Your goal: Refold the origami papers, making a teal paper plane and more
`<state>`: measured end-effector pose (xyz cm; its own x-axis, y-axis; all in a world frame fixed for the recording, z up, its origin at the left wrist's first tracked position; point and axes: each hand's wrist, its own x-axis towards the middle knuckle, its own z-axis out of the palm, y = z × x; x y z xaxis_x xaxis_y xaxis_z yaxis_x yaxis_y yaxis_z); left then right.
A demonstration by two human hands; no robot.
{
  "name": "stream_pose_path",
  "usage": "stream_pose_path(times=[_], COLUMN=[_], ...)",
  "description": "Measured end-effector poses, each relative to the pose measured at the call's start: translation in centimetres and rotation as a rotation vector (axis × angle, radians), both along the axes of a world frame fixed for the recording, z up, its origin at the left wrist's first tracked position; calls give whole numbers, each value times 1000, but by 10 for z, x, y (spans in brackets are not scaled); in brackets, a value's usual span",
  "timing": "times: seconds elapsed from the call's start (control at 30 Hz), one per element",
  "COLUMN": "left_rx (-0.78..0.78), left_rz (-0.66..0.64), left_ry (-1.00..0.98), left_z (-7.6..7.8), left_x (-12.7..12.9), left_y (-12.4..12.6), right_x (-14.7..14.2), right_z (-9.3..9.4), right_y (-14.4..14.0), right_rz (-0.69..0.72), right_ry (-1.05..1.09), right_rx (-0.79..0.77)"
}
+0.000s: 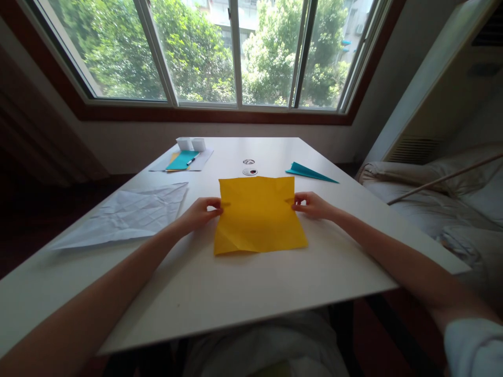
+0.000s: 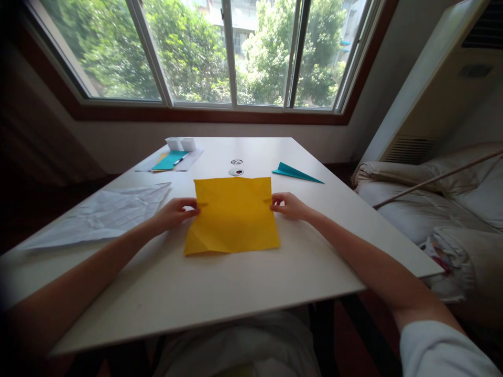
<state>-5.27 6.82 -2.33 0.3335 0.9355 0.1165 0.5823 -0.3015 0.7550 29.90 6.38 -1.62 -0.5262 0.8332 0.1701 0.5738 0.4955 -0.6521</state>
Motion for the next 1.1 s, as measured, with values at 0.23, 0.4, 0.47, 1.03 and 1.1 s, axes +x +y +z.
stream_pose_path(times=[0.23,0.4,0.47,1.03,1.1], left_rx=[132,309,330,454,429], left_rz=[-163,-286,-310,-536,-539], left_ry=[93,283,358,587,573], left_z=[-1,-1,1,9,7], left_x=[-8,-7,-5,43,43], left_y=[3,1,-2,-56,-56], right_x=[3,6,7,-32,-35], right_z=[-3,-8,-10,4,3], right_y=[0,2,3,-39,-43], right_rz=[59,201,220,330,363], right_ry=[-53,-239,-280,-396,-387], right_rx=[257,378,390,478,452])
